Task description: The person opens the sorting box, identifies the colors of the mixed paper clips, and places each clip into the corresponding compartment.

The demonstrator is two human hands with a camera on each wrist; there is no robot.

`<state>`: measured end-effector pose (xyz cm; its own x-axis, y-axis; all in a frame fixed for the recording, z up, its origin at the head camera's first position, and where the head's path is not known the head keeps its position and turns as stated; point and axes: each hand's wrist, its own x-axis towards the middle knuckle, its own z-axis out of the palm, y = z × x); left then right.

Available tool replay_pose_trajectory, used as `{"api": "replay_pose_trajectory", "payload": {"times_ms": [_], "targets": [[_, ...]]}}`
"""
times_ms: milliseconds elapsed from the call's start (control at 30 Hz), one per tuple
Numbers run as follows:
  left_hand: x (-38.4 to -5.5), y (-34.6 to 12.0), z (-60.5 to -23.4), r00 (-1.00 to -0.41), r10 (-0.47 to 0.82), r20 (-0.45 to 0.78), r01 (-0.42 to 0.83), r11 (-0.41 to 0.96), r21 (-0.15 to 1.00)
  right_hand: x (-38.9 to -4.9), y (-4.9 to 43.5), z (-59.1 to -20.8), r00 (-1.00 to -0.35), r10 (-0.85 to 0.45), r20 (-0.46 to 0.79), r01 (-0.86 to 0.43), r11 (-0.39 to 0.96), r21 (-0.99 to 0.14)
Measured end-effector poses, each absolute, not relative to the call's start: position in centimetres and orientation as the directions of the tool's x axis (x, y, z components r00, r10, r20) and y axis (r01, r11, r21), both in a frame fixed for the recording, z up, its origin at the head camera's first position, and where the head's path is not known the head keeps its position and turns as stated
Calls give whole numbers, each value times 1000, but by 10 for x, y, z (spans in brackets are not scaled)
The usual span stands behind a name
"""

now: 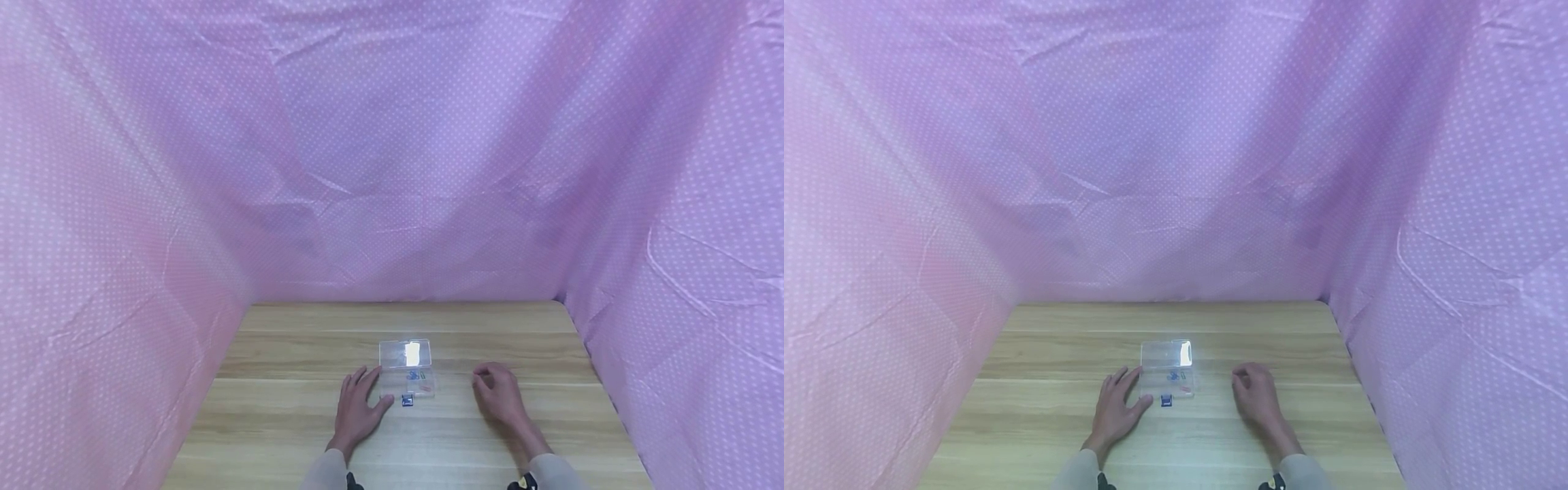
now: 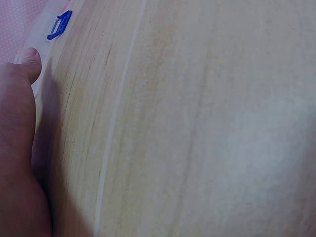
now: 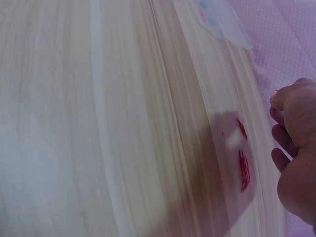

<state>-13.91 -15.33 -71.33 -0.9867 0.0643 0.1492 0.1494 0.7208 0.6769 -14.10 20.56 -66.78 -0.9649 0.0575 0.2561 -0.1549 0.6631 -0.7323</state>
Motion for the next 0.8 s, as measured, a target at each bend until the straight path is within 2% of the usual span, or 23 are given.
{"api": "replay_pose_trajectory", "payload": {"times_ms": [233,500,800], "targets": [[-140,-153,-716,-978,56,200,178,720,670,-142,185,-666,-981,41,190,-123,624,-771],[-142,-154,-715,-987,66,148,151,713,685,-143,162,-663,-995,15,101,-71,615,-785],[-143,-155,-717,-981,60,186,172,717,675,-142,142,-658,-999,-17,49,-50,578,-815]]}}
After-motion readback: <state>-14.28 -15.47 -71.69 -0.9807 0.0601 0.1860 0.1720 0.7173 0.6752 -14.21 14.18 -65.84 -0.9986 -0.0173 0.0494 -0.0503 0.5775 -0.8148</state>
